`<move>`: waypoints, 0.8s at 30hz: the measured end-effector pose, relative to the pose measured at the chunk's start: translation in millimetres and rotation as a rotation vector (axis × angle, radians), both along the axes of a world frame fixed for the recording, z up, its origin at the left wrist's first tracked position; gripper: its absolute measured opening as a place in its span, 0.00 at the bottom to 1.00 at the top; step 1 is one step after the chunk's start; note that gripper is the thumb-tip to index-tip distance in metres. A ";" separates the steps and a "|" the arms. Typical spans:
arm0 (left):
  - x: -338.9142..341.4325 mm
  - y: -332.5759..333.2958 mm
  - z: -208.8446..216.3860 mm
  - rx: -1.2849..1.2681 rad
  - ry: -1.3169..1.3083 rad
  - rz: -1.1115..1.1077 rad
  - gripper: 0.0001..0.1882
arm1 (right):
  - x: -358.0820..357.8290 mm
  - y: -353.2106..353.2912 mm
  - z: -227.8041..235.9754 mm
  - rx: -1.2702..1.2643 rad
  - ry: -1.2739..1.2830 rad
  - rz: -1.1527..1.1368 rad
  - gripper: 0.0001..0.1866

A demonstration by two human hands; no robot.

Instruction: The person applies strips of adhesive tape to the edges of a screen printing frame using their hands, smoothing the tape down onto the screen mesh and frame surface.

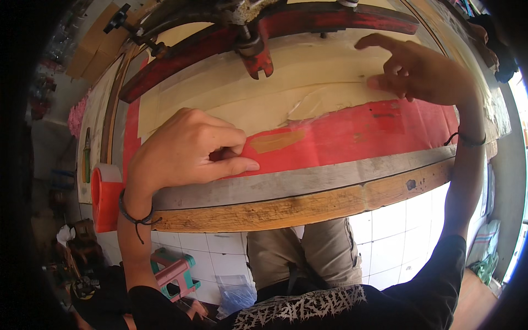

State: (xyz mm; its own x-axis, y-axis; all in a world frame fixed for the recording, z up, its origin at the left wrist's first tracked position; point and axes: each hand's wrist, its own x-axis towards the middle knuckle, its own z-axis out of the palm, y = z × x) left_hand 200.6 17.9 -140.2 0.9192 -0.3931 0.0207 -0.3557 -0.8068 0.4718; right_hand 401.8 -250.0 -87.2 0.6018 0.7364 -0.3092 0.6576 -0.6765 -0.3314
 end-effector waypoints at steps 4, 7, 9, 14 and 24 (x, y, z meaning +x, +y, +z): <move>-0.2 -0.5 -0.5 -0.017 -0.023 -0.007 0.20 | 17.3 -15.9 -25.4 -0.028 -0.253 0.148 0.32; 0.1 0.6 -1.0 -0.017 -0.016 -0.006 0.20 | 9.3 -10.6 -21.8 -0.072 -0.299 0.138 0.36; 0.5 0.7 0.1 -0.016 -0.011 -0.008 0.20 | 4.2 1.1 -11.1 -0.159 -0.209 0.074 0.36; 0.0 1.1 1.8 -0.009 -0.013 -0.009 0.20 | 3.7 2.2 -8.5 -0.181 -0.174 0.079 0.36; -1.6 3.1 1.4 -0.004 -0.018 -0.008 0.21 | 0.1 4.2 -6.8 -0.176 -0.184 0.073 0.37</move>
State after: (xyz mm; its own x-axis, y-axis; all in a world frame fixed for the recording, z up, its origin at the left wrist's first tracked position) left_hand 199.1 21.0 -138.8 0.9155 -0.4004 0.0387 -0.3706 -0.8020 0.4685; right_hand 401.8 -245.8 -94.1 0.6070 0.7245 -0.3265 0.7451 -0.6617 -0.0831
